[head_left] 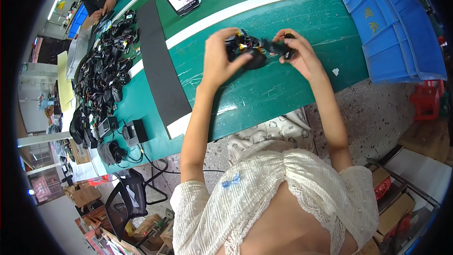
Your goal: The person assembles small electronic devices, likely computer mice, at a workbench. They insert batteries into the device casing, connect internal wires, and place the assembled units into a blue bin. The person handles multiple units sequentially, performing the same assembly steps for each.
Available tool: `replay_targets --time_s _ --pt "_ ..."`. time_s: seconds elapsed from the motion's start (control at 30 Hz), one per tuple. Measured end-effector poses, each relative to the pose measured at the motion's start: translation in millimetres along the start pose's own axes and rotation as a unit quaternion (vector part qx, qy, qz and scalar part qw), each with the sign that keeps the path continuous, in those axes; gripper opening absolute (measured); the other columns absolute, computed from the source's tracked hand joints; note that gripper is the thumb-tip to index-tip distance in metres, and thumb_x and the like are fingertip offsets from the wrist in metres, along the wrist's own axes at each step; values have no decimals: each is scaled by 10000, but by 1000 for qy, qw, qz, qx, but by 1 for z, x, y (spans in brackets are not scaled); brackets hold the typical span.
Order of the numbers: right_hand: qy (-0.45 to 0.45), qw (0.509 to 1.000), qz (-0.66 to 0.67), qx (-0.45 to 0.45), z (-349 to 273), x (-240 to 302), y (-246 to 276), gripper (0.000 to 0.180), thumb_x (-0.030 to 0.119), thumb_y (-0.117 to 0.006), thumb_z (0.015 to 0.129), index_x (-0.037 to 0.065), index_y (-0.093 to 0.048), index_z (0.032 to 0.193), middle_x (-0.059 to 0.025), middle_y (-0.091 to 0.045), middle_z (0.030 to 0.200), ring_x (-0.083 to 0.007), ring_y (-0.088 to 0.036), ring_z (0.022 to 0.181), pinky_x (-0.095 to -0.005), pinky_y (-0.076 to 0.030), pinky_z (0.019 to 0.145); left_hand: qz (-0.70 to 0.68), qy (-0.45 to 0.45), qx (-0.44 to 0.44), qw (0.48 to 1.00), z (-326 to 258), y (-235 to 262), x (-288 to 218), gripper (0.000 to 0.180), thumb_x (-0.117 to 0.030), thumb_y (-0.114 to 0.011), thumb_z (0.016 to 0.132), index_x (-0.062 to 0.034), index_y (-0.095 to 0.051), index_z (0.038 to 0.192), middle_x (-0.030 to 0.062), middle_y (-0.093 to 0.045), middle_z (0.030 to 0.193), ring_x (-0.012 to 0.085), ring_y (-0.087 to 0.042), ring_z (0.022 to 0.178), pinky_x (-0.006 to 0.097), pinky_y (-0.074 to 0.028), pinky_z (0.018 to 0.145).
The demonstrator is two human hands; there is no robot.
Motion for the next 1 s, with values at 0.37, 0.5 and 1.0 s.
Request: replay_targets --time_s 0.37,0.5,1.0 --pt "-67 864 481 134 16 -5 -4 458 322 -548 788 -63 -465 1022 -126 -468 828 -158 -438 607 -204 -388 427 85 -68 55 992 -3 -9 -10 273 -147 -663 718 -71 -535 947 104 -517 1105 291 -435 1128 405 -293 952" --pt "-50 881 428 197 34 19 2 483 352 -537 781 -84 -458 972 -108 -447 803 -139 -408 570 -204 -356 413 31 -55 29 998 -3 -8 -1 197 -44 -628 739 -44 -517 902 107 -533 1021 295 -469 1083 374 -341 902" --pt "-32 868 445 220 50 19 15 484 323 -544 775 -123 -406 905 -62 -363 684 -114 -396 501 -195 -327 381 -116 225 23 967 -18 10 68 274 -14 -503 808 2 -477 1080 146 -552 1093 244 -504 1080 344 -355 944"
Point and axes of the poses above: each hand's wrist, its own z-axis towards the middle knuckle, its own y-axis out of the back of the hand, x = y × z, the point moved 2 cm from there along z, towards the middle knuckle
